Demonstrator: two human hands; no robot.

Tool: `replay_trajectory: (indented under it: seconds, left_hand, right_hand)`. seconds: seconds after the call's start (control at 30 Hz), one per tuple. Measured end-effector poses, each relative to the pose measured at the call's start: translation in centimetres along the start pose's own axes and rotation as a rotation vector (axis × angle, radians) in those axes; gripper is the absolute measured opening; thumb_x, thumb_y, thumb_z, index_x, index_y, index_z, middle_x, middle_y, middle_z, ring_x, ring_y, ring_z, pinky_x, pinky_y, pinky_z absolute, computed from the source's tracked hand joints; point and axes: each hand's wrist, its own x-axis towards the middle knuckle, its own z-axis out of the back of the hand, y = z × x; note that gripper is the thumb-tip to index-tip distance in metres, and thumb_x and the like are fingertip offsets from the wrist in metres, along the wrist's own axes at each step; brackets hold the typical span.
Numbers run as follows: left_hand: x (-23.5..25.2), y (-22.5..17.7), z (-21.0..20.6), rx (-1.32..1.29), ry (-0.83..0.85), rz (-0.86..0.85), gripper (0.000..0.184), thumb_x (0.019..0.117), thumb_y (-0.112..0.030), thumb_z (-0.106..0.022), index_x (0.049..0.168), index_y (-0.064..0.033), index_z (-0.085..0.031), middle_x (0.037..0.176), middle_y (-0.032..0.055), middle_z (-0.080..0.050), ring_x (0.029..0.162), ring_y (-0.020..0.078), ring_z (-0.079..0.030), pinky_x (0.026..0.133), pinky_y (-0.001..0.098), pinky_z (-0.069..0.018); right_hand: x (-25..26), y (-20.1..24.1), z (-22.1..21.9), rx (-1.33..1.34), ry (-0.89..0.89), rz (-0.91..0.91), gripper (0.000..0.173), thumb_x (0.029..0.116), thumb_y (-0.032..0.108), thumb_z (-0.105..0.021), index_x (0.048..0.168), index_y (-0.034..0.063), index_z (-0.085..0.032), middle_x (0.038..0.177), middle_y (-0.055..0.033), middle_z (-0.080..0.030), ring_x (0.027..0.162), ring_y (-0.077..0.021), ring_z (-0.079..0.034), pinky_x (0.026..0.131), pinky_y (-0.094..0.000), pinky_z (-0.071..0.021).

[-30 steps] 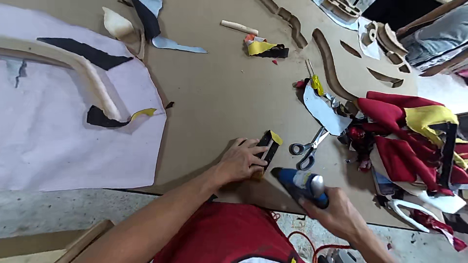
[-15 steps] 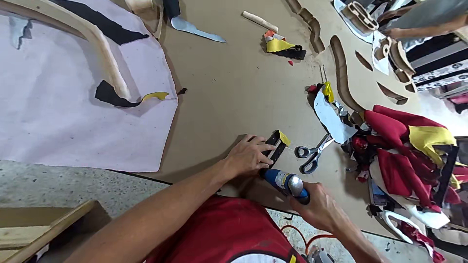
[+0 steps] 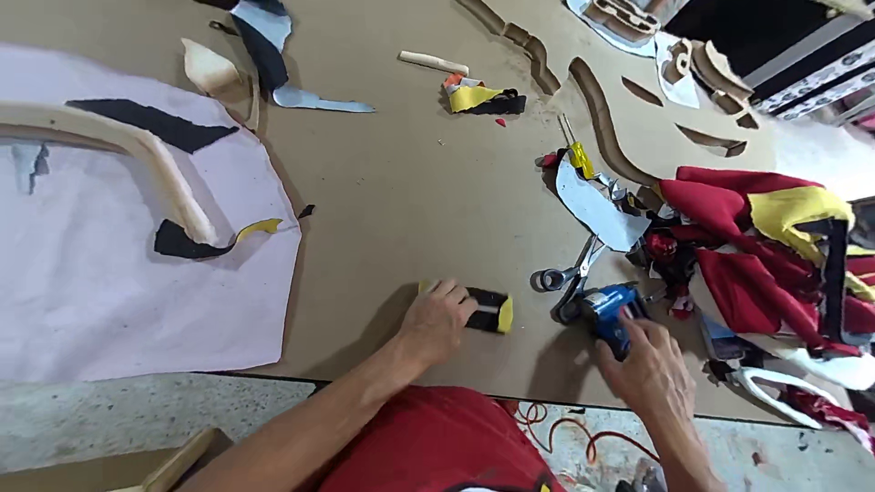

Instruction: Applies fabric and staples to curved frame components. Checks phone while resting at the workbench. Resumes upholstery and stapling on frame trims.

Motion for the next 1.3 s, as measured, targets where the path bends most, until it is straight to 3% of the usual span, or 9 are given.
replay_trajectory:
  seconds: [0.1,0.27,0.37,0.6,0.77,0.97,1.03,1.17,1.3]
  left_hand:
    - [-3.3,2.8,-0.9,0.085,-0.176,-0.117,0.025,0.0885,-0.006,-0.066,0.107,-0.0177,-0.079,0.109,0.0015,-0.073,0.107,0.0215,-0.068,0.091,0.0435,-0.0556]
    - [-5.6,3.5,-1.6,0.099,-0.288,-0.162,0.027,0.1001,-0.026,-0.055,0.106,-0.0161,-0.079,0.127,0.0011,-0.071,0.122,0.02,-0.064,0.105,0.0436,-0.0514]
    - [-7.7,3.6,-1.8,0.138,-0.31,-0.16,0.033,0.1024,-0.036,-0.051,0.099,-0.0192,-0.079,0.124,0.0011,-0.071,0.124,0.0209,-0.062,0.108,0.0474,-0.0479]
    - [-7.2,3.1,-3.5,0.257,-0.353,-0.123,0.031,0.1024,-0.024,-0.052,0.124,-0.0248,-0.073,0.136,0.0015,-0.066,0.131,0.023,-0.058,0.109,0.0486,-0.0454]
    - [-4.1,3.2,-3.3,0.183,-0.407,-0.15,0.025,0.1017,-0.018,-0.056,0.116,-0.0176,-0.076,0.123,0.0009,-0.072,0.117,0.0188,-0.066,0.102,0.0408,-0.0519]
    - [-2.4,3.0,-2.0,-0.289,-0.214,0.067,0.017,0.0953,-0.025,-0.067,0.095,-0.0168,-0.082,0.088,-0.0024,-0.071,0.09,0.0151,-0.065,0.08,0.0342,-0.0559]
    - [-2.3,2.3,-1.8,-0.339,-0.153,0.174,0.014,0.0928,-0.026,-0.07,0.094,-0.0189,-0.082,0.082,-0.0041,-0.067,0.086,0.0135,-0.063,0.077,0.034,-0.0544]
    - [-2.9,1.1,-2.4,-0.338,-0.198,0.257,0.018,0.0933,-0.03,-0.068,0.092,-0.0193,-0.082,0.077,-0.0059,-0.066,0.079,0.0089,-0.065,0.074,0.0299,-0.057]
    - [-3.2,1.1,-2.9,-0.276,-0.272,0.223,0.017,0.0933,-0.029,-0.068,0.094,-0.0192,-0.082,0.076,-0.0046,-0.066,0.076,0.0106,-0.065,0.071,0.0312,-0.0577]
  right_hand:
    - [1.0,6.1,-0.4,0.231,0.047,0.206,0.037,0.0894,0.029,-0.075,0.123,0.012,-0.073,0.124,-0.0155,-0.068,0.116,-0.0364,-0.064,0.09,-0.0587,-0.056]
    - [0.9,14.6,-5.2,0.356,0.069,0.683,0.024,0.0967,0.033,-0.064,0.114,0.0232,-0.077,0.12,0.0017,-0.069,0.113,-0.0172,-0.064,0.091,-0.0395,-0.0575]
    - [-0.1,14.7,-8.4,0.29,-0.004,0.78,0.029,0.0998,0.029,-0.054,0.118,0.0249,-0.077,0.126,0.0047,-0.069,0.117,-0.0166,-0.063,0.095,-0.039,-0.0542]
    - [-1.1,13.6,-8.8,0.191,-0.113,0.818,0.043,0.0955,0.032,-0.056,0.136,0.0229,-0.067,0.134,0.0037,-0.069,0.126,-0.0178,-0.062,0.1,-0.0426,-0.0514]
    - [-1.1,15.1,-10.3,0.294,-0.293,0.657,0.026,0.0976,0.024,-0.059,0.116,0.0218,-0.078,0.106,0.005,-0.077,0.109,-0.0148,-0.069,0.095,-0.0376,-0.0557]
    - [-0.1,17.5,-8.1,0.654,0.0,0.21,0.011,0.0887,0.019,-0.071,0.094,0.023,-0.081,0.088,0.009,-0.075,0.088,-0.011,-0.07,0.085,-0.0416,-0.0546]
    - [0.1,16.8,-6.9,0.623,0.073,0.129,0.015,0.0912,0.019,-0.071,0.104,0.022,-0.079,0.096,0.0064,-0.076,0.095,-0.0144,-0.07,0.089,-0.0447,-0.0548]
    - [-0.7,8.0,-2.8,0.324,-0.081,-0.1,0.044,0.0934,0.031,-0.071,0.132,0.0113,-0.068,0.137,-0.0165,-0.063,0.129,-0.0396,-0.058,0.103,-0.0629,-0.0484]
    - [-0.9,-1.3,-3.8,0.197,0.006,-0.336,0.095,0.0786,0.044,-0.087,0.156,0.0108,-0.043,0.136,-0.0375,-0.051,0.118,-0.06,-0.054,0.089,-0.0768,-0.0455]
